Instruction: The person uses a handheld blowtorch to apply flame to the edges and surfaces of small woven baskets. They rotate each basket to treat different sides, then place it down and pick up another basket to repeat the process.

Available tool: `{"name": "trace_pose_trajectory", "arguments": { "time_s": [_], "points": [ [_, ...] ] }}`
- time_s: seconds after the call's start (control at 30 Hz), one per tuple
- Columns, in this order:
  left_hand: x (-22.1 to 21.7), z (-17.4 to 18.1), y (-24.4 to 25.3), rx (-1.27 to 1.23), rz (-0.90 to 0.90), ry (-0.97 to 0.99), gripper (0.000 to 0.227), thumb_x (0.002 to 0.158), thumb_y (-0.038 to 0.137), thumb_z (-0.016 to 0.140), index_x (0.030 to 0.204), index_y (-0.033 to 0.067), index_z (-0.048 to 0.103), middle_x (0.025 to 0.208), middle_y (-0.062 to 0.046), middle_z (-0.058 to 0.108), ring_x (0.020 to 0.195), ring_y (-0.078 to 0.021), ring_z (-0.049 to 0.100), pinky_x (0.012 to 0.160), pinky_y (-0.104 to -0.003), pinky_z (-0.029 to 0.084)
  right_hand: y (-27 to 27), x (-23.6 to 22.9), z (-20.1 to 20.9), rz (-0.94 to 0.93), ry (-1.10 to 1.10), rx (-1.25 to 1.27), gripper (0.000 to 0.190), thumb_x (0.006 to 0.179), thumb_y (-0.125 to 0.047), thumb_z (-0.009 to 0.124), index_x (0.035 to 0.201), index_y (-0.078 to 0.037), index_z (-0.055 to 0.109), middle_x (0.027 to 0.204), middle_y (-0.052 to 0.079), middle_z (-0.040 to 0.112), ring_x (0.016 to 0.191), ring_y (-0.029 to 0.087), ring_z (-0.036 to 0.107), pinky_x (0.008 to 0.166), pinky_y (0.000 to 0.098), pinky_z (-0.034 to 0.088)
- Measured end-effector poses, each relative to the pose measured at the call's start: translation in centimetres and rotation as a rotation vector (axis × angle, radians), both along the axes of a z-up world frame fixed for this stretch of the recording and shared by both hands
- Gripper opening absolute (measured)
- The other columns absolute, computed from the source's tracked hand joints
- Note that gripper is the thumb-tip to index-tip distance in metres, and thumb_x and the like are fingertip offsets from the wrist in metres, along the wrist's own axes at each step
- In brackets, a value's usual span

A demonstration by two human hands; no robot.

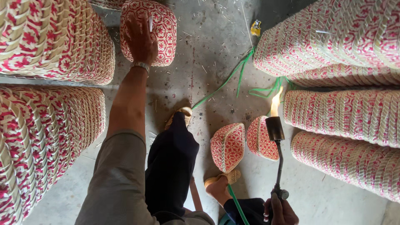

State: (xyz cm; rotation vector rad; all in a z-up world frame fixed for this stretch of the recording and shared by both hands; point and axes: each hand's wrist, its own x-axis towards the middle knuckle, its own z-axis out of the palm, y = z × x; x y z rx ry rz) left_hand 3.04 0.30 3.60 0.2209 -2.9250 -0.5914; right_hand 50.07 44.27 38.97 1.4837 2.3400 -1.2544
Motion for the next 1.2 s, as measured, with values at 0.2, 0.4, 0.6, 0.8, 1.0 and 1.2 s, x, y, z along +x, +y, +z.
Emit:
{"name": "trace_pose_trajectory", "arguments": {
  "time_s": [0.2, 0.4, 0.6, 0.8, 1.0, 1.2],
  "points": [
    [9.6, 0.3, 4.8, 0.246, -0.42, 0.16, 0.081, 0.104, 0.026, 0.069, 0.168, 0.004, 0.024, 0.166, -0.029, 0.029, 0.152, -0.0466, 0.032, 0.123, -0.058, 0.034, -1.6, -0.7, 2.7, 0.021, 0.078, -0.023, 0.032, 0.101, -0.022, 0.059, 0.084, 0.004, 0.069, 0.058, 0.009, 0.057, 0.047, 0.013, 0.05, 0.044, 0.03, 0.039],
    [10.4, 9.1, 11.9, 0.301, -1.038, -0.351, 0.066, 0.093, 0.041, 0.071, 0.145, 0.0026, 0.055, 0.127, -0.021, 0.07, 0.115, -0.0349, 0.069, 0.098, -0.043, 0.056, 0.6, 0.0, 3.1, 0.015, 0.149, -0.07, 0.037, 0.103, -0.025, 0.06, 0.079, 0.002, 0.066, 0.06, 0.006, 0.057, 0.05, 0.011, 0.05, 0.045, 0.0286, 0.039],
    [13.1, 16.6, 24.9, -0.175, -1.307, -0.836, 0.069, 0.097, 0.057, 0.06, 0.135, -0.0001, 0.059, 0.12, -0.024, 0.073, 0.11, -0.0318, 0.073, 0.094, -0.045, 0.058, 3.6, 0.0, 0.5, 0.045, 0.233, -0.168, 0.027, 0.101, -0.022, 0.066, 0.085, 0.0, 0.065, 0.062, 0.001, 0.056, 0.052, 0.009, 0.051, 0.047, 0.026, 0.042],
    [25.8, 3.5, 30.9, 0.315, -0.866, -0.733, 0.12, 0.091, 0.065, 0.073, 0.152, -0.0135, 0.006, 0.146, -0.043, 0.036, 0.131, -0.0475, 0.046, 0.104, -0.051, 0.041, 4.5, 1.1, -2.3, 0.106, 0.291, -0.131, 0.028, 0.1, -0.026, 0.067, 0.085, -0.002, 0.065, 0.062, -0.003, 0.055, 0.055, 0.005, 0.049, 0.049, 0.0241, 0.039],
    [37.7, -1.7, 32.7, 0.894, 0.303, -1.32, 0.12, 0.086, 0.04, 0.079, 0.157, 0.0202, -0.015, 0.152, -0.024, 0.035, 0.127, -0.0535, 0.048, 0.101, -0.07, 0.049, 4.8, 0.7, -2.2, -0.049, 0.294, -0.237, 0.027, 0.096, -0.028, 0.071, 0.085, -0.004, 0.066, 0.061, -0.003, 0.052, 0.054, 0.006, 0.045, 0.047, 0.0274, 0.038],
    [39.2, -3.5, 31.9, 1.08, 0.318, -1.206, 0.069, 0.087, 0.008, 0.06, 0.147, 0.0066, 0.027, 0.135, -0.03, 0.059, 0.11, -0.0521, 0.069, 0.089, -0.068, 0.06, 5.5, 0.7, -2.2, 0.001, 0.308, -0.173, 0.027, 0.094, -0.029, 0.071, 0.084, -0.004, 0.067, 0.062, -0.004, 0.055, 0.056, 0.004, 0.049, 0.05, 0.0258, 0.043]
  ]
}}
